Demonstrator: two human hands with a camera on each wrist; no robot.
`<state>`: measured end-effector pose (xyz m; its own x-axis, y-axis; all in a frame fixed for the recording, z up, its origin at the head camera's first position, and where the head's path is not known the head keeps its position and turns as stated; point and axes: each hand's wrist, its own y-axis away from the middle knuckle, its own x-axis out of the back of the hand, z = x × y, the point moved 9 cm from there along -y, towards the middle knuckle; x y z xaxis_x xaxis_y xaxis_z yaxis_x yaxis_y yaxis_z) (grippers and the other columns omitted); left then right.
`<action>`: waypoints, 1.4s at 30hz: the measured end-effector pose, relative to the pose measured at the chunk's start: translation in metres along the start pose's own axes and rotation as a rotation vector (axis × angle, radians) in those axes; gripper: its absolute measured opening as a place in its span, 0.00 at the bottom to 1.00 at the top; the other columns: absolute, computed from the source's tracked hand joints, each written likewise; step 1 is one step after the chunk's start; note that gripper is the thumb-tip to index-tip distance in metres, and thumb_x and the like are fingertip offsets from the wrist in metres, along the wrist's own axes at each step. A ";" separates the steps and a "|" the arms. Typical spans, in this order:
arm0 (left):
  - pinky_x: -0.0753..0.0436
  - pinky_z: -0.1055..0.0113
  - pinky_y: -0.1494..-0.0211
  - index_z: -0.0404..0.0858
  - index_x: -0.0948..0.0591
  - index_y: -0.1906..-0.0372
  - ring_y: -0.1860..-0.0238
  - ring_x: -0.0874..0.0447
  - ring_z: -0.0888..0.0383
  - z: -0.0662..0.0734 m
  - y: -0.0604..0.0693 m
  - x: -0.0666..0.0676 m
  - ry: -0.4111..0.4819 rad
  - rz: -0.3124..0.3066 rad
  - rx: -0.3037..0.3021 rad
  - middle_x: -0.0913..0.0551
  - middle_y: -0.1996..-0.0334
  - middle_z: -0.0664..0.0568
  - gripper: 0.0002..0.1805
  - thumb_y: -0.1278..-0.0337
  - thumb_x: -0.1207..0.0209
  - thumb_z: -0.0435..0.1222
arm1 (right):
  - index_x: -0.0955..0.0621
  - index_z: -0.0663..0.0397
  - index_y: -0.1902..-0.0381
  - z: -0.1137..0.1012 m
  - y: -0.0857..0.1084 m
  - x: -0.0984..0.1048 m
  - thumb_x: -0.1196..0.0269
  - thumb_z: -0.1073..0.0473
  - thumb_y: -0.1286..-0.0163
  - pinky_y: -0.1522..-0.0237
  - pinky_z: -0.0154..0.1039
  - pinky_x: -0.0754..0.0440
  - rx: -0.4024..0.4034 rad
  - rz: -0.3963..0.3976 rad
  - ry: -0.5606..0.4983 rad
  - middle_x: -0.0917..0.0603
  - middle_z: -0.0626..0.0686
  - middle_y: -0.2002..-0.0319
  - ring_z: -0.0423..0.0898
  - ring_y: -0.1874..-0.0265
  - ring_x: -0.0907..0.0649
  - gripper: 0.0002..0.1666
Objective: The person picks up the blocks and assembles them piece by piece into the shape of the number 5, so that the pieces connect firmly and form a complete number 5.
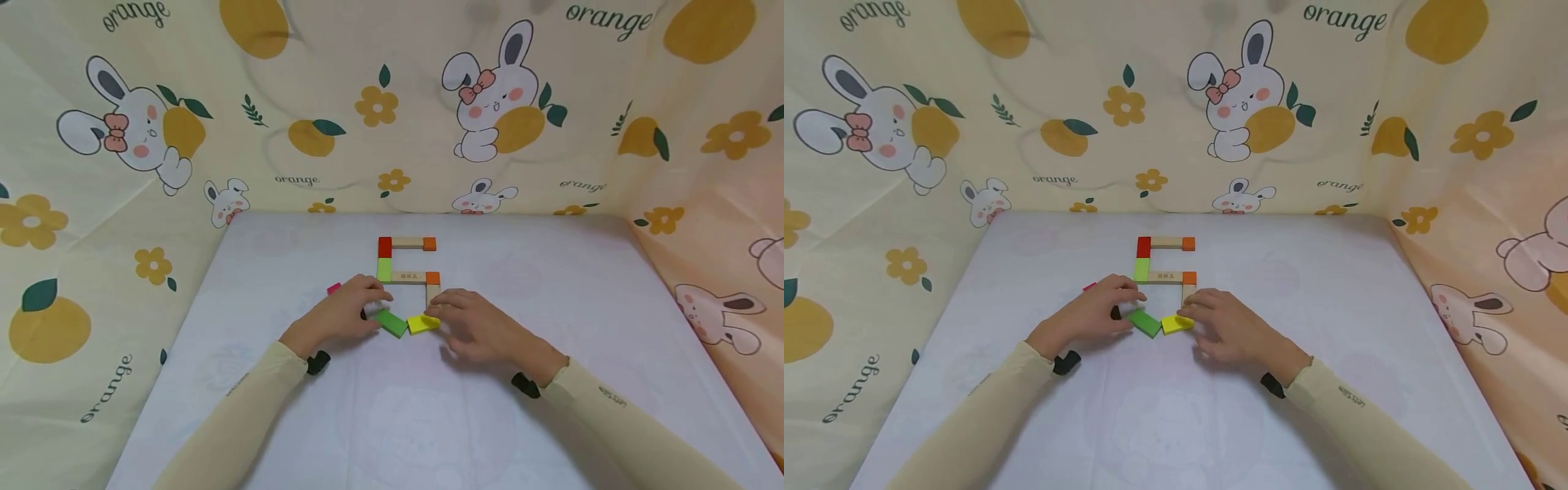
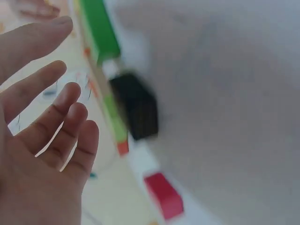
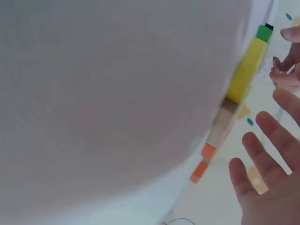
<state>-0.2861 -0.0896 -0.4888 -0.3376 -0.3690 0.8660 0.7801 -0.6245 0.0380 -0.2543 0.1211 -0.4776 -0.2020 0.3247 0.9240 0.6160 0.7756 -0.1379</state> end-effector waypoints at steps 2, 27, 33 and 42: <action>0.22 0.55 0.31 0.43 0.15 0.32 0.34 0.27 0.52 -0.010 0.008 0.012 0.015 0.032 0.014 0.22 0.36 0.51 0.27 0.36 0.25 0.39 | 0.16 0.47 0.30 -0.003 0.000 0.004 0.30 0.54 0.30 0.29 0.58 0.26 0.010 0.021 0.000 0.20 0.49 0.31 0.51 0.29 0.26 0.30; 0.18 0.56 0.37 0.37 0.13 0.36 0.46 0.18 0.53 -0.033 0.027 0.008 0.041 0.018 0.021 0.17 0.46 0.52 0.25 0.39 0.26 0.28 | 0.15 0.52 0.31 -0.031 -0.022 -0.027 0.31 0.50 0.28 0.41 0.44 0.17 -0.001 -0.075 0.025 0.19 0.50 0.40 0.46 0.38 0.24 0.30; 0.17 0.57 0.37 0.37 0.13 0.37 0.46 0.17 0.54 -0.032 0.026 0.008 0.046 0.010 0.036 0.16 0.45 0.52 0.24 0.38 0.26 0.28 | 0.14 0.53 0.31 -0.032 -0.022 -0.027 0.31 0.50 0.28 0.41 0.44 0.18 0.006 -0.074 0.028 0.19 0.50 0.40 0.46 0.38 0.24 0.30; 0.17 0.58 0.40 0.35 0.13 0.38 0.47 0.17 0.53 -0.031 0.022 0.009 0.050 -0.009 0.054 0.15 0.46 0.51 0.22 0.37 0.28 0.28 | 0.15 0.52 0.31 -0.031 -0.021 -0.029 0.31 0.50 0.28 0.40 0.43 0.19 0.006 -0.075 0.036 0.19 0.49 0.40 0.46 0.39 0.25 0.30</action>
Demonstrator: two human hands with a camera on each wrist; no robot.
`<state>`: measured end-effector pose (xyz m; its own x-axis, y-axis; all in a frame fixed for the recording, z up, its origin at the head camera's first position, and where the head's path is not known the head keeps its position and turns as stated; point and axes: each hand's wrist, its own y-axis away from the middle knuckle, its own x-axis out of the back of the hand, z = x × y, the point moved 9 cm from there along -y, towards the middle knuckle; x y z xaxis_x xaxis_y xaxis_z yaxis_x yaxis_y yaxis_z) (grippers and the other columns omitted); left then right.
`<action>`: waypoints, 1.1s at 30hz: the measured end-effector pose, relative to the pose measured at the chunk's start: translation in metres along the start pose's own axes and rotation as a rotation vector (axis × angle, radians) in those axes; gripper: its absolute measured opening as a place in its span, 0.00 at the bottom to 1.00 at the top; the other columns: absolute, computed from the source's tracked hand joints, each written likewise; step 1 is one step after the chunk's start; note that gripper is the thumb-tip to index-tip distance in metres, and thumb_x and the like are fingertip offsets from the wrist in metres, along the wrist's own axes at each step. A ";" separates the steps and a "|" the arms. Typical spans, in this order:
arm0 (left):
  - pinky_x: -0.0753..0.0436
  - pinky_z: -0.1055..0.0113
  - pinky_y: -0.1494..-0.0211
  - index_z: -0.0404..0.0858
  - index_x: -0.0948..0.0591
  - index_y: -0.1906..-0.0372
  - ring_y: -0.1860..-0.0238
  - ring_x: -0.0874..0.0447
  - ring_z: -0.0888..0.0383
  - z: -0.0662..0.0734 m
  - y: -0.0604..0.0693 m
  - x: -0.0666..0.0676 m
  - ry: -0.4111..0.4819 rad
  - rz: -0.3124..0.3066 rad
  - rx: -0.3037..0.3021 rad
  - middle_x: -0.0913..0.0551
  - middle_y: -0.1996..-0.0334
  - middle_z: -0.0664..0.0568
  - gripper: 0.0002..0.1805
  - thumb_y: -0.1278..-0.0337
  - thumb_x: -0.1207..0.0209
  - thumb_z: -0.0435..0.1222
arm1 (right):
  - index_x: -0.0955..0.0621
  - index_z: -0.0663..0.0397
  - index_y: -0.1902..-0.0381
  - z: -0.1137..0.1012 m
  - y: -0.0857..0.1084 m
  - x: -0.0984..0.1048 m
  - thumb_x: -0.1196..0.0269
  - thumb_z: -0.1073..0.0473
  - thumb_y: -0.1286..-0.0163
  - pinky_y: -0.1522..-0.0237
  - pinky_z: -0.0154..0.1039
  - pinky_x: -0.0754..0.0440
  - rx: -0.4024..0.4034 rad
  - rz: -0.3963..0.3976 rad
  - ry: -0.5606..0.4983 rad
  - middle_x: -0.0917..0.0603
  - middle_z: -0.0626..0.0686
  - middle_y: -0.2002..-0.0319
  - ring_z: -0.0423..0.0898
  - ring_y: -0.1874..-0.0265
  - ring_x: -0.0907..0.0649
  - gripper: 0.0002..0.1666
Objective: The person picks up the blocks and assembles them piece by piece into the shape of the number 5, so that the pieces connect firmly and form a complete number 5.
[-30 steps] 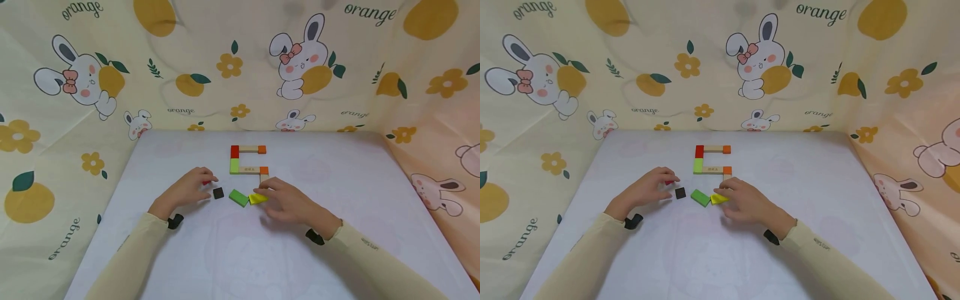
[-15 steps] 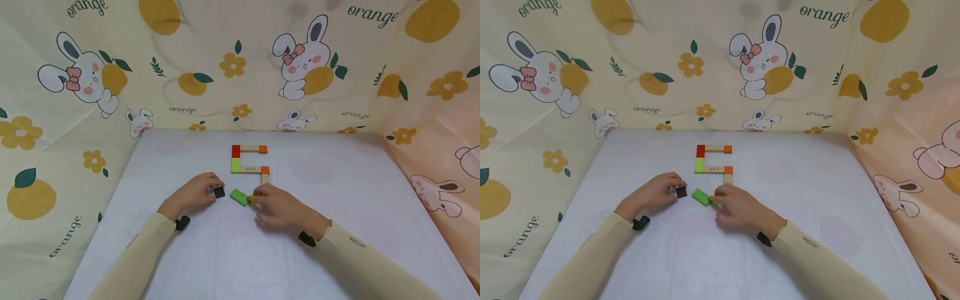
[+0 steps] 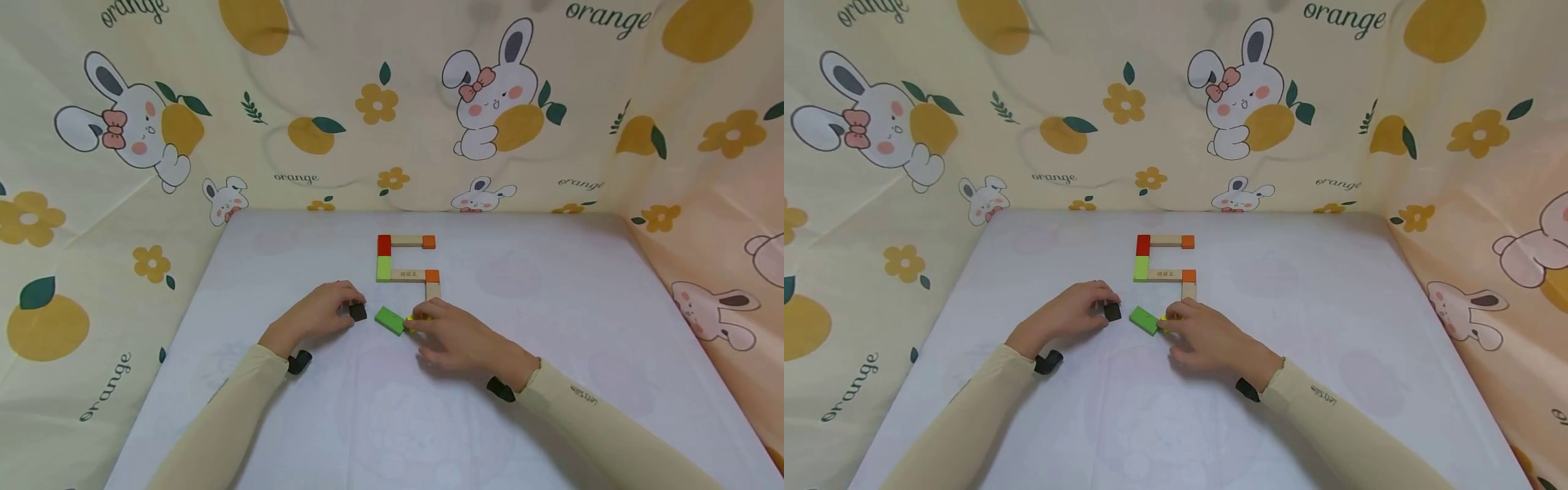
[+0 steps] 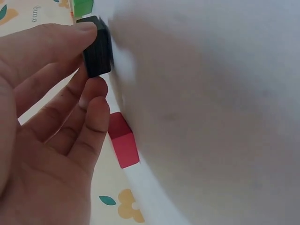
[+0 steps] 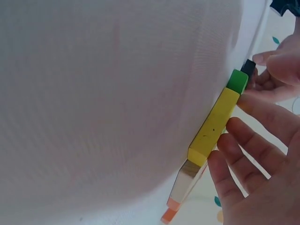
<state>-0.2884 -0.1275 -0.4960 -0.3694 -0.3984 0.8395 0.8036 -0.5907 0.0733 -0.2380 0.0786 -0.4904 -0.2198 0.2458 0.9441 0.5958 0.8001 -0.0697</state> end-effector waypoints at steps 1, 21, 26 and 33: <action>0.17 0.58 0.40 0.35 0.13 0.38 0.48 0.17 0.53 0.001 -0.001 0.001 0.001 0.002 0.003 0.15 0.46 0.51 0.22 0.37 0.28 0.28 | 0.14 0.52 0.31 0.000 0.000 0.000 0.31 0.50 0.28 0.40 0.44 0.19 0.000 0.001 0.002 0.19 0.49 0.40 0.46 0.39 0.25 0.30; 0.17 0.58 0.43 0.33 0.13 0.40 0.51 0.18 0.53 0.006 -0.024 -0.002 0.021 0.031 0.048 0.14 0.49 0.49 0.22 0.38 0.25 0.31 | 0.14 0.54 0.32 -0.004 -0.001 0.000 0.31 0.51 0.29 0.38 0.45 0.19 0.005 0.007 -0.013 0.19 0.51 0.39 0.47 0.38 0.25 0.30; 0.17 0.58 0.44 0.34 0.12 0.40 0.52 0.18 0.54 0.005 -0.023 -0.004 0.029 0.038 0.033 0.14 0.50 0.50 0.21 0.38 0.25 0.31 | 0.14 0.53 0.32 -0.002 0.000 -0.001 0.31 0.51 0.29 0.38 0.45 0.19 -0.002 0.002 0.003 0.19 0.50 0.38 0.47 0.37 0.25 0.30; 0.17 0.58 0.42 0.34 0.12 0.40 0.52 0.18 0.54 0.008 -0.024 -0.006 0.036 0.028 0.026 0.14 0.49 0.50 0.20 0.36 0.27 0.30 | 0.14 0.54 0.32 -0.001 0.000 0.000 0.31 0.51 0.29 0.38 0.45 0.19 0.005 0.007 -0.002 0.19 0.50 0.39 0.47 0.37 0.25 0.30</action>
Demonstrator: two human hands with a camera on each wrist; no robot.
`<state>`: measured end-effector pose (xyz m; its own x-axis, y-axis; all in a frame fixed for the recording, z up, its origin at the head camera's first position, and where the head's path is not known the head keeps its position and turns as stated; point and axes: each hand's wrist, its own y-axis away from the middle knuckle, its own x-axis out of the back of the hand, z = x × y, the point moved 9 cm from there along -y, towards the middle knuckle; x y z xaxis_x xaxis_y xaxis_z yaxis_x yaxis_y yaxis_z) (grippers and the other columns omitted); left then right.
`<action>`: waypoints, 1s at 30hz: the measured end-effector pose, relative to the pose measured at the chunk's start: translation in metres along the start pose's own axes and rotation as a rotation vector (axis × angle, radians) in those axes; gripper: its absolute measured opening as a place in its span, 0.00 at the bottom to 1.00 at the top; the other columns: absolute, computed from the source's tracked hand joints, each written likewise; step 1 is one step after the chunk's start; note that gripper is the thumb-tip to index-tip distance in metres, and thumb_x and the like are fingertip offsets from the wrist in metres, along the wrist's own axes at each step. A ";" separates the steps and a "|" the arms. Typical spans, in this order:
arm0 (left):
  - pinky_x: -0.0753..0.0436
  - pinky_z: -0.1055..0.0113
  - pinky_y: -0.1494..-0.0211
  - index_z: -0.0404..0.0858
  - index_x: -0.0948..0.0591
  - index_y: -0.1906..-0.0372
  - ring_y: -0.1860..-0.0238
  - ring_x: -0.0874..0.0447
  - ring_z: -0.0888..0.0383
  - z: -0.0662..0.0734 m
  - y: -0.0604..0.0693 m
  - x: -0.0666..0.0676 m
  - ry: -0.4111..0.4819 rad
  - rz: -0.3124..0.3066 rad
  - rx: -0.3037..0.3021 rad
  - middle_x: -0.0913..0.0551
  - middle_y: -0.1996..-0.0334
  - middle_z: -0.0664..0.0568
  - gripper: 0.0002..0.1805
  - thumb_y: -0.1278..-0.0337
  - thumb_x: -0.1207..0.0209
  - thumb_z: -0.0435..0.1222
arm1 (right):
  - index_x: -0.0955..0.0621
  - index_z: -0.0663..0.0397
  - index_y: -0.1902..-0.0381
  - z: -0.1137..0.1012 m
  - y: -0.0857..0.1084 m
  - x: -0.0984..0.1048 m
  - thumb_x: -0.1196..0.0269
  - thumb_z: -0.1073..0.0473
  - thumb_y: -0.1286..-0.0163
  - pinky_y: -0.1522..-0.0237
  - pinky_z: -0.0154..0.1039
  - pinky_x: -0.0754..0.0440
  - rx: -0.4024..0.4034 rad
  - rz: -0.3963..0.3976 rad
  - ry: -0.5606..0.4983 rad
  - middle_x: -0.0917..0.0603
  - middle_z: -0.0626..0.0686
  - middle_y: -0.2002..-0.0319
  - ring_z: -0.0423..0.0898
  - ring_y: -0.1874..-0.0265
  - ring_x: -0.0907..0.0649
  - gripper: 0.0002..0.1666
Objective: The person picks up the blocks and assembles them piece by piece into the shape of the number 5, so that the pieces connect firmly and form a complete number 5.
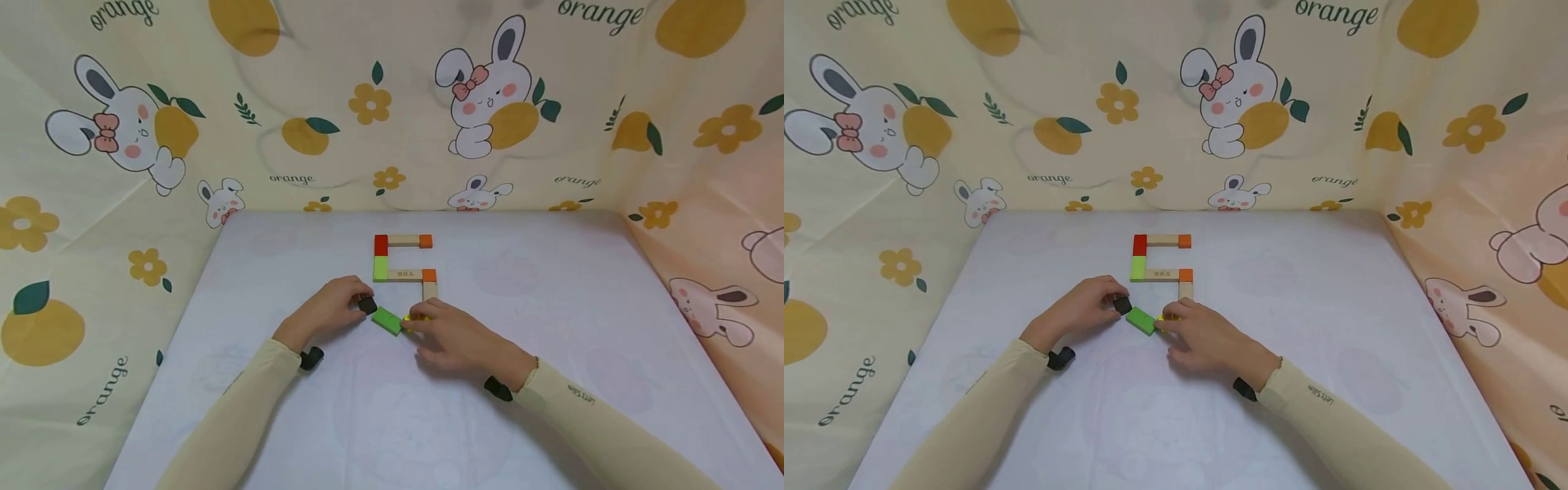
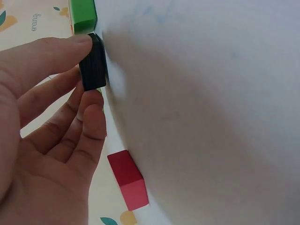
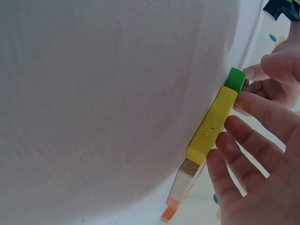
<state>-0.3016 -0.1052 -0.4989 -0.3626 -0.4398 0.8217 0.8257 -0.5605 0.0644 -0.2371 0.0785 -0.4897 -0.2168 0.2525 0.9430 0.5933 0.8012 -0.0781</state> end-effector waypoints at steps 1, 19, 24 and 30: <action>0.17 0.58 0.42 0.34 0.12 0.40 0.52 0.18 0.54 0.000 0.000 -0.001 0.001 -0.003 0.003 0.14 0.49 0.51 0.20 0.36 0.27 0.30 | 0.14 0.53 0.31 0.000 0.000 0.000 0.31 0.52 0.29 0.38 0.45 0.19 0.001 0.000 -0.001 0.19 0.50 0.39 0.47 0.38 0.25 0.30; 0.18 0.59 0.42 0.36 0.13 0.40 0.51 0.19 0.54 0.003 0.002 -0.004 -0.014 -0.020 -0.013 0.15 0.48 0.52 0.20 0.36 0.27 0.30 | 0.14 0.53 0.31 -0.001 0.001 0.003 0.32 0.52 0.28 0.37 0.45 0.20 0.014 0.006 -0.015 0.18 0.51 0.38 0.47 0.37 0.25 0.29; 0.18 0.58 0.40 0.36 0.14 0.37 0.49 0.18 0.55 0.004 0.004 -0.004 -0.008 -0.023 0.002 0.15 0.46 0.52 0.22 0.35 0.28 0.30 | 0.14 0.53 0.31 -0.001 0.002 0.003 0.32 0.53 0.29 0.36 0.46 0.20 0.007 0.002 -0.019 0.18 0.51 0.38 0.47 0.37 0.25 0.29; 0.19 0.55 0.36 0.35 0.16 0.33 0.45 0.17 0.53 0.005 0.005 -0.002 -0.007 -0.034 0.007 0.15 0.43 0.50 0.26 0.35 0.28 0.32 | 0.14 0.53 0.31 -0.001 0.002 0.004 0.31 0.52 0.29 0.37 0.46 0.19 0.007 0.002 -0.025 0.18 0.51 0.38 0.47 0.38 0.24 0.29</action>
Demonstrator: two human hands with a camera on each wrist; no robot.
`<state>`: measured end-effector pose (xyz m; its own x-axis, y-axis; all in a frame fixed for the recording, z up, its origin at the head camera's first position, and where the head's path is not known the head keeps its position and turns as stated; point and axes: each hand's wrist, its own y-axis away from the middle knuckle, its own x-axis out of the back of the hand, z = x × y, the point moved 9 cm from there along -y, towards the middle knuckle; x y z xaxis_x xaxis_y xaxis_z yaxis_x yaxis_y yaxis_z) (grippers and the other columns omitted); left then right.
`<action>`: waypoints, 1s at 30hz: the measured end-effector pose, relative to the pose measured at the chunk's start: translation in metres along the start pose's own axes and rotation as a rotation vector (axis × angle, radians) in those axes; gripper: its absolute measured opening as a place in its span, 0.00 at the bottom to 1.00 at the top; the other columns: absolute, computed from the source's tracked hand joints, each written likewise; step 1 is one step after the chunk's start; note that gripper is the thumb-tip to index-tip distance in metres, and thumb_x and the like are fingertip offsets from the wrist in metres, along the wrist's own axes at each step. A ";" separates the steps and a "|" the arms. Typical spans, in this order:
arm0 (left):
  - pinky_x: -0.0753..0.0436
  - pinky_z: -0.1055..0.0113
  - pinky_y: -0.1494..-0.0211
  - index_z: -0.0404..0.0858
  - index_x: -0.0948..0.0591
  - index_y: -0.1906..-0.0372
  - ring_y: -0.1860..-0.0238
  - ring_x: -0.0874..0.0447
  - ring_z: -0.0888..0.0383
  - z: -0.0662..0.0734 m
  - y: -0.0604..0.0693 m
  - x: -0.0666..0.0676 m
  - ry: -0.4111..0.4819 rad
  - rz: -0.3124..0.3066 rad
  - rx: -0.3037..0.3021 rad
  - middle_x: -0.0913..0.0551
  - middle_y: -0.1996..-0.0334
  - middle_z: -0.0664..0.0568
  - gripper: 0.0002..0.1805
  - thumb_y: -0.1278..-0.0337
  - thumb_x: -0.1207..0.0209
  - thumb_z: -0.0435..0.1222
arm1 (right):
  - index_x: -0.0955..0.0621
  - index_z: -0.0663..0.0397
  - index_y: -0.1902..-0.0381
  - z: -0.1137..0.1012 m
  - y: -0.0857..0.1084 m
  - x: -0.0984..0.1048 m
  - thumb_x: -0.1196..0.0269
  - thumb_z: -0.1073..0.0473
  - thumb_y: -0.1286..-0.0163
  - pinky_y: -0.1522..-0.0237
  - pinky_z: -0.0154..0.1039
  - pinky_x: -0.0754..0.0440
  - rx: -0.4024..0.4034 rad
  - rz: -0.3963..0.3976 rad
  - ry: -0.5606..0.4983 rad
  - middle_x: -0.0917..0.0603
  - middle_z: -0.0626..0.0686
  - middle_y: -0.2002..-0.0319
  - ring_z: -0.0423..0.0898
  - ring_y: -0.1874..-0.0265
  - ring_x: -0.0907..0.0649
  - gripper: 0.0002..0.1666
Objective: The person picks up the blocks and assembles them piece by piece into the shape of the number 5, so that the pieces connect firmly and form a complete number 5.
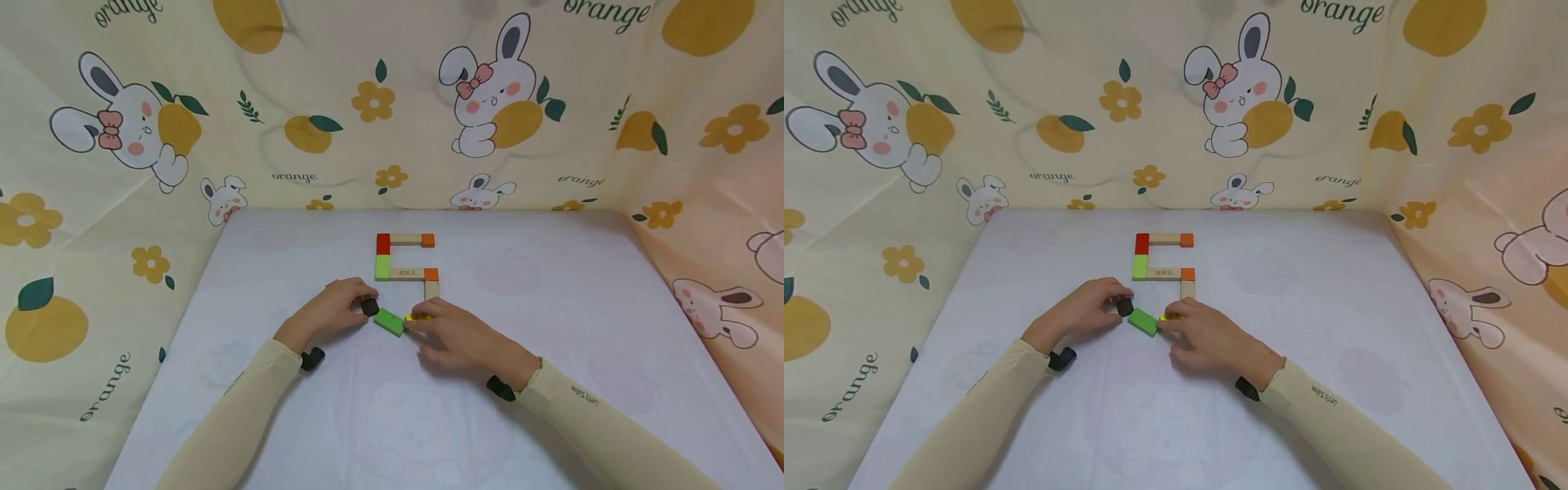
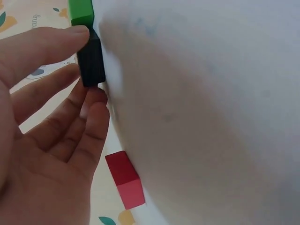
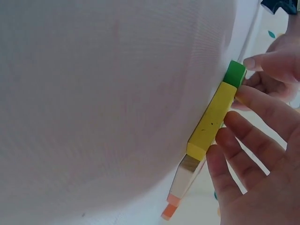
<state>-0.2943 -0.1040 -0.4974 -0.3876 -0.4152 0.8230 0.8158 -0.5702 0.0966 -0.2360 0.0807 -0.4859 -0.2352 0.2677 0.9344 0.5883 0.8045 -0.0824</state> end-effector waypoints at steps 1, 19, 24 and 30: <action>0.19 0.55 0.35 0.36 0.16 0.32 0.44 0.18 0.52 -0.001 0.000 0.001 0.001 0.000 0.002 0.15 0.42 0.50 0.27 0.35 0.28 0.32 | 0.14 0.52 0.32 0.000 0.000 0.000 0.31 0.52 0.29 0.38 0.46 0.19 0.001 0.001 0.000 0.18 0.51 0.38 0.47 0.39 0.24 0.29; 0.20 0.45 0.32 0.39 0.17 0.30 0.38 0.23 0.44 -0.069 0.026 0.043 0.079 0.149 0.166 0.20 0.40 0.46 0.30 0.36 0.27 0.33 | 0.14 0.51 0.32 0.002 0.001 -0.005 0.32 0.54 0.29 0.38 0.45 0.19 0.012 0.013 -0.002 0.18 0.50 0.39 0.47 0.40 0.23 0.28; 0.19 0.47 0.34 0.34 0.17 0.31 0.42 0.21 0.45 -0.080 0.028 0.040 0.144 0.152 0.160 0.18 0.43 0.45 0.29 0.37 0.28 0.29 | 0.14 0.51 0.31 0.003 0.001 -0.006 0.32 0.54 0.28 0.37 0.45 0.19 0.003 0.004 -0.005 0.19 0.50 0.38 0.47 0.39 0.24 0.28; 0.19 0.48 0.34 0.36 0.18 0.30 0.44 0.20 0.46 -0.083 0.027 0.038 0.166 0.144 0.168 0.17 0.45 0.47 0.28 0.35 0.28 0.31 | 0.14 0.51 0.31 0.001 0.001 -0.004 0.32 0.54 0.29 0.37 0.45 0.19 -0.003 0.009 -0.014 0.19 0.50 0.39 0.47 0.39 0.24 0.29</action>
<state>-0.3226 -0.1940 -0.5101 -0.3160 -0.6018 0.7335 0.9221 -0.3768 0.0880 -0.2359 0.0810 -0.4897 -0.2405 0.2822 0.9287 0.5929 0.8003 -0.0896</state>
